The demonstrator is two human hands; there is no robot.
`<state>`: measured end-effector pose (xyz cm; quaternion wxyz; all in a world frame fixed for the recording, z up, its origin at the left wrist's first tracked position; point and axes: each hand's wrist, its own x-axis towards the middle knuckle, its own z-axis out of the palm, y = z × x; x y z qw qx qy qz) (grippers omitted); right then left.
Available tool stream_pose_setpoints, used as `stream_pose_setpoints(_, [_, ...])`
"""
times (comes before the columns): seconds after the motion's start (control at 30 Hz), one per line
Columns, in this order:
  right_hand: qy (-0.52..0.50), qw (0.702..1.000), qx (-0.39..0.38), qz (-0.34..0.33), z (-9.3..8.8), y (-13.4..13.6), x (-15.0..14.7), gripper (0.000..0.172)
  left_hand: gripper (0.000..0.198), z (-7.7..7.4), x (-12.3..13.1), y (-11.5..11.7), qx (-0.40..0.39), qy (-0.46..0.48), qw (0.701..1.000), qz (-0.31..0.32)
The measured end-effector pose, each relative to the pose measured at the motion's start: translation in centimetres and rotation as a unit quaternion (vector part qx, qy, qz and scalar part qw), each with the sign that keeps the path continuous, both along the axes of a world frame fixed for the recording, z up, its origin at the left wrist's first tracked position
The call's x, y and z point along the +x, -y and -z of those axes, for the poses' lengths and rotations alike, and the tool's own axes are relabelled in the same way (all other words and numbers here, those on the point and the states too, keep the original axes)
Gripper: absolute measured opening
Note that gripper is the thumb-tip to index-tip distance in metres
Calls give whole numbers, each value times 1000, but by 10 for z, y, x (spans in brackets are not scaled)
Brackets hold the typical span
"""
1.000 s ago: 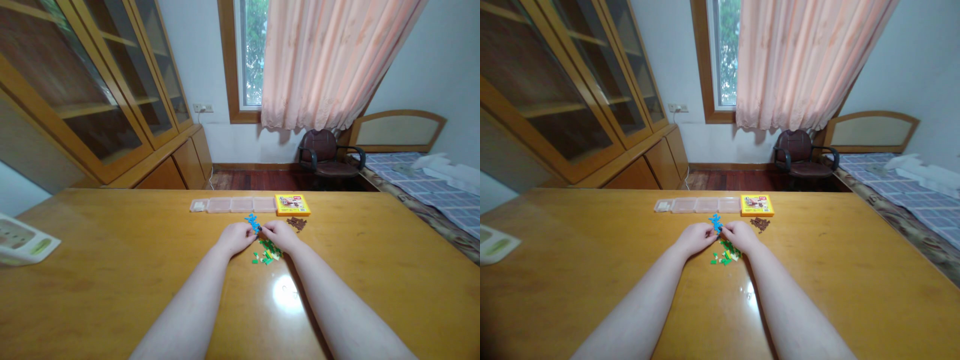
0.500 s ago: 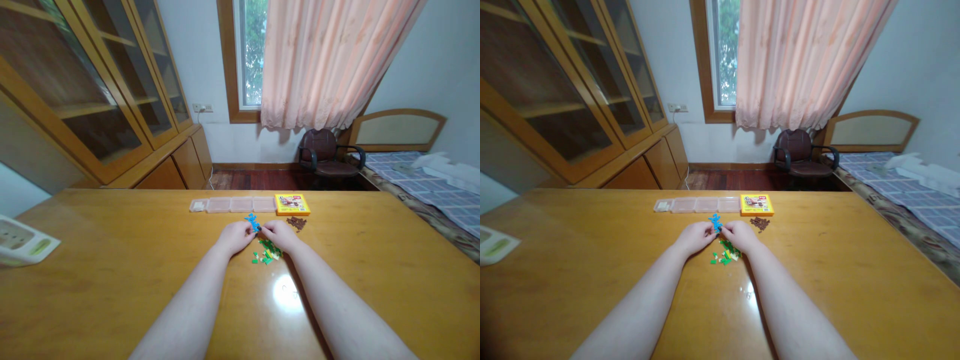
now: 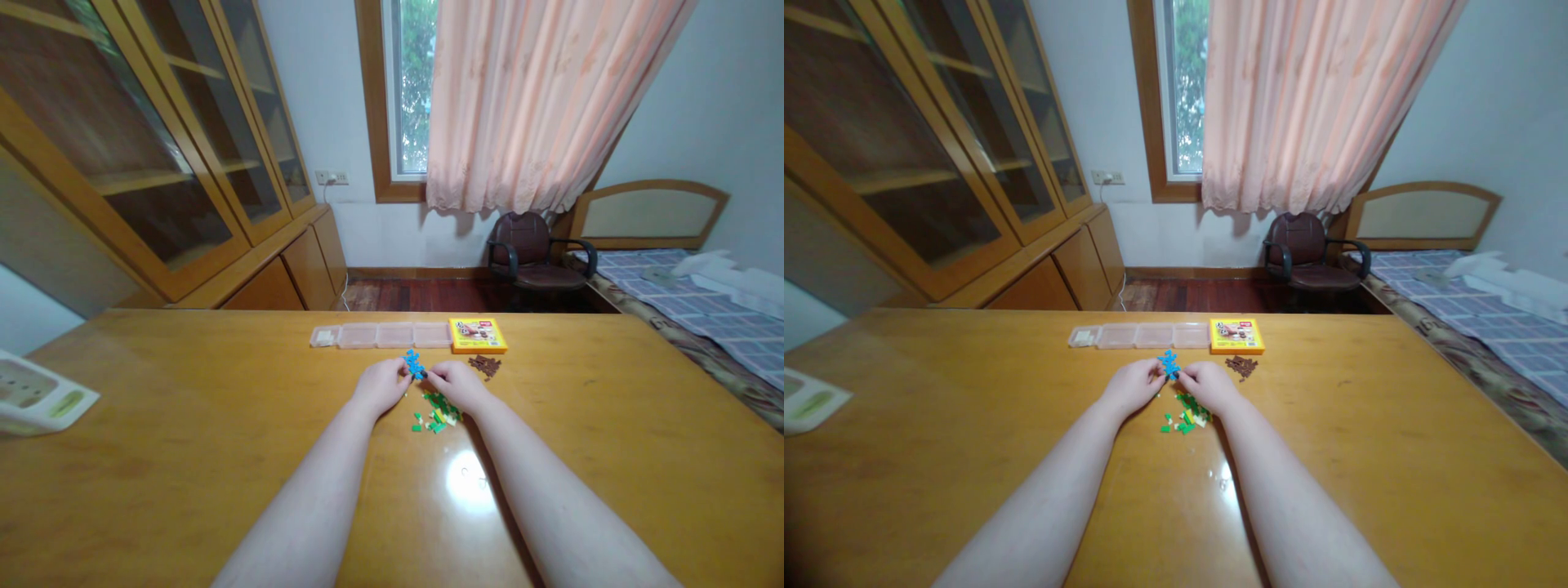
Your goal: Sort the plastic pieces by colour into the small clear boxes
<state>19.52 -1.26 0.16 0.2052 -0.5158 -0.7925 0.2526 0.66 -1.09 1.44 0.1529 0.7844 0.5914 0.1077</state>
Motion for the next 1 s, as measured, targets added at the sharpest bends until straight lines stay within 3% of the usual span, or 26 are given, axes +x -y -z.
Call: stream_pose_setpoints(1.0, [7,1000,-6,1,-1,1,0,40,20,3,1,-1,-1,7,1000,-5])
